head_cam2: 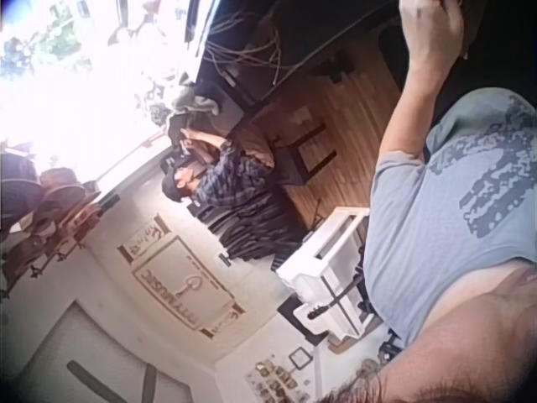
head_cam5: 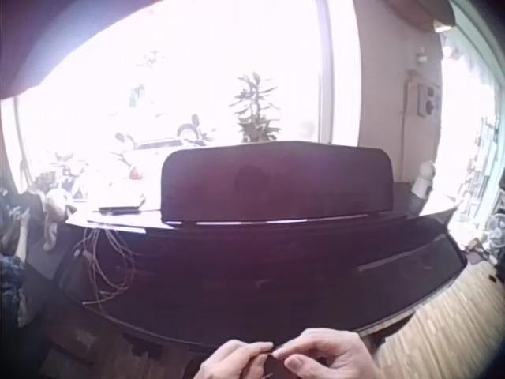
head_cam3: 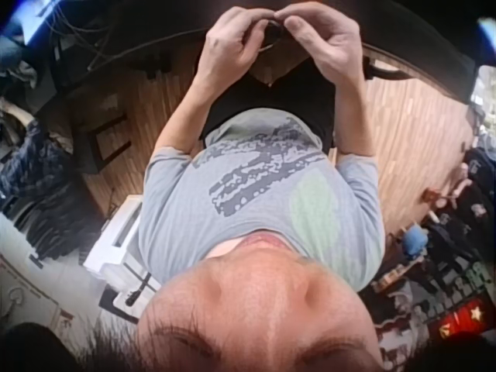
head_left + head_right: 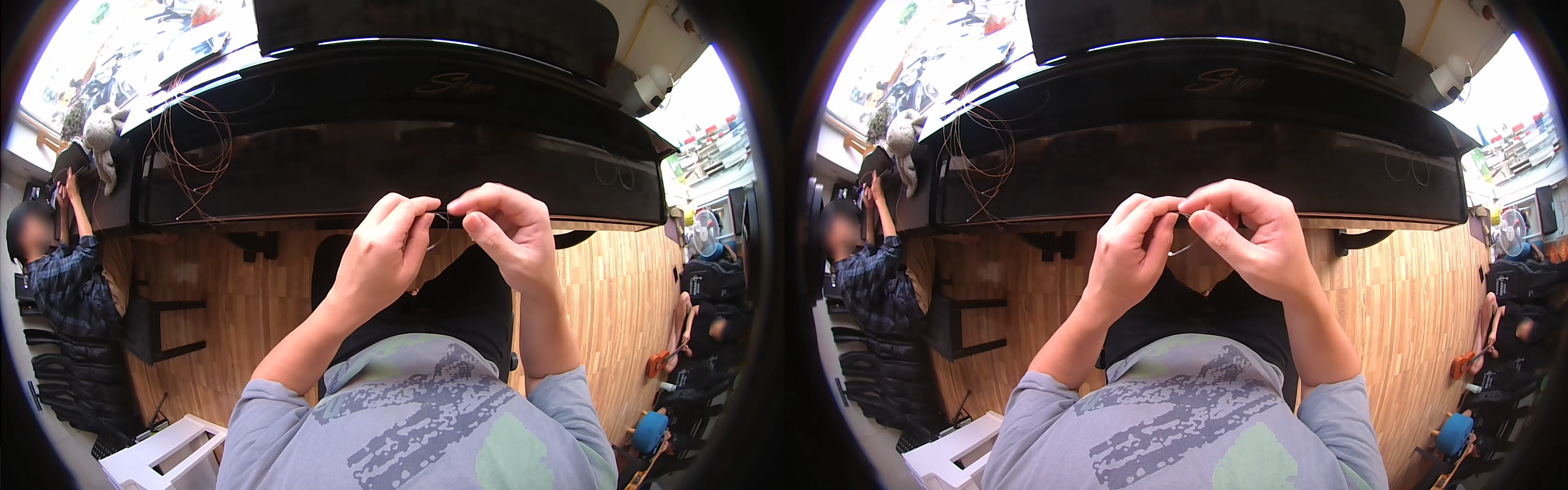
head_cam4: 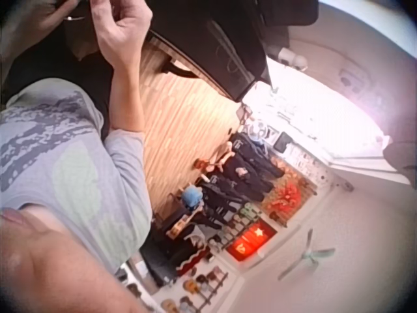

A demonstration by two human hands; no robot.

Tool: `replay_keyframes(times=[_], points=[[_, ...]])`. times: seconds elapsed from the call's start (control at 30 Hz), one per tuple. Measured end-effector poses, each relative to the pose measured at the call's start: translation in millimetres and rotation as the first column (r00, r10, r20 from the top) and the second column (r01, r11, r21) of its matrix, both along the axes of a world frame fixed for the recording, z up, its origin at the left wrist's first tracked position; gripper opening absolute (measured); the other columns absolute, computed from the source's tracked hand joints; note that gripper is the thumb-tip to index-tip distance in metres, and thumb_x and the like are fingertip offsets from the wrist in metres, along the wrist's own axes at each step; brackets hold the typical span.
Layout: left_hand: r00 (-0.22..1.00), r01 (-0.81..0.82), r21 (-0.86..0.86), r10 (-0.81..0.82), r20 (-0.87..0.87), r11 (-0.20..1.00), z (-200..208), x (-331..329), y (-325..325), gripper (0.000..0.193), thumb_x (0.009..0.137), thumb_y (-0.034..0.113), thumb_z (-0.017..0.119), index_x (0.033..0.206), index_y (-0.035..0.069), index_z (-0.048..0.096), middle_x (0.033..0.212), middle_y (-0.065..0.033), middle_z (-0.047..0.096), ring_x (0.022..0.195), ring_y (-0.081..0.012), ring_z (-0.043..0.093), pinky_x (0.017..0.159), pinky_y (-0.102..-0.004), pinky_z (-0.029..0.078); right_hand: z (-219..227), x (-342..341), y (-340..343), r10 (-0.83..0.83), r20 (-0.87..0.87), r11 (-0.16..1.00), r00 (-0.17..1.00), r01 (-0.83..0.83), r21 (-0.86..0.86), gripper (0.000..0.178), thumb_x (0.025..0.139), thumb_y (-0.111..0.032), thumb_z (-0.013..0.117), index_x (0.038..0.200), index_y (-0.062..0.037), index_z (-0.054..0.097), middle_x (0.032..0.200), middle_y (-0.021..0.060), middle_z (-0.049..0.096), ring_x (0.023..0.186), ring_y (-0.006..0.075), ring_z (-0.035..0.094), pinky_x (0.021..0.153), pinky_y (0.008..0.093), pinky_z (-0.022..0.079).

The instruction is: The person repeatedly bends and twists a thin metal wire by hand, forming loops and small hooks. They place a finished loop on the piano surface and continue shaping additional wire pieces.

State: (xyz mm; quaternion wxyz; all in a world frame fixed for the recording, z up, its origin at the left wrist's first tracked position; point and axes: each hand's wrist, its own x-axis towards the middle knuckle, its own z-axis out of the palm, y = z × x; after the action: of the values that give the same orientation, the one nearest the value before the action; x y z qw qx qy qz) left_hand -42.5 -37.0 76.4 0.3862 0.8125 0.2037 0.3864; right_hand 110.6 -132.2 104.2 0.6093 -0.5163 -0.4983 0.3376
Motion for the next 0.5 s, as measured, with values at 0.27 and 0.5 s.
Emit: replay_keyframes(times=[0.27, 0.5], points=[[0.998, 0.047, -0.282, -0.057, -0.029, 0.958, -12, 7, 8, 0.014, 0.091, 0.009, 0.056, 0.095, -0.002, 0.064, 0.073, -0.0105, 0.063, 0.059, -0.0157, 0.059, 0.055, -0.0272, 0.046, -19, -3, 1, -0.235, 0.199, 0.967, 0.952, 0.207, 0.149, 0.018, 0.088, -0.005, 0.063, 0.106, -0.0025, 0.063, 0.075, 0.0011, 0.059, 0.067, 0.0051, 0.051, 0.059, 0.0195, 0.038], [0.993, 0.031, -0.310, -0.065, -0.100, 0.950, -1, 5, 4, 0.014, 0.093, 0.010, 0.055, 0.093, 0.000, 0.065, 0.061, -0.0017, 0.061, 0.054, -0.0050, 0.056, 0.052, -0.0198, 0.044, -8, 12, 17, -0.176, -0.218, 0.984, 0.960, 0.173, -0.032, 0.022, 0.096, -0.015, 0.056, 0.109, 0.0008, 0.061, 0.070, -0.0033, 0.053, 0.064, 0.0012, 0.047, 0.057, 0.0168, 0.039]])
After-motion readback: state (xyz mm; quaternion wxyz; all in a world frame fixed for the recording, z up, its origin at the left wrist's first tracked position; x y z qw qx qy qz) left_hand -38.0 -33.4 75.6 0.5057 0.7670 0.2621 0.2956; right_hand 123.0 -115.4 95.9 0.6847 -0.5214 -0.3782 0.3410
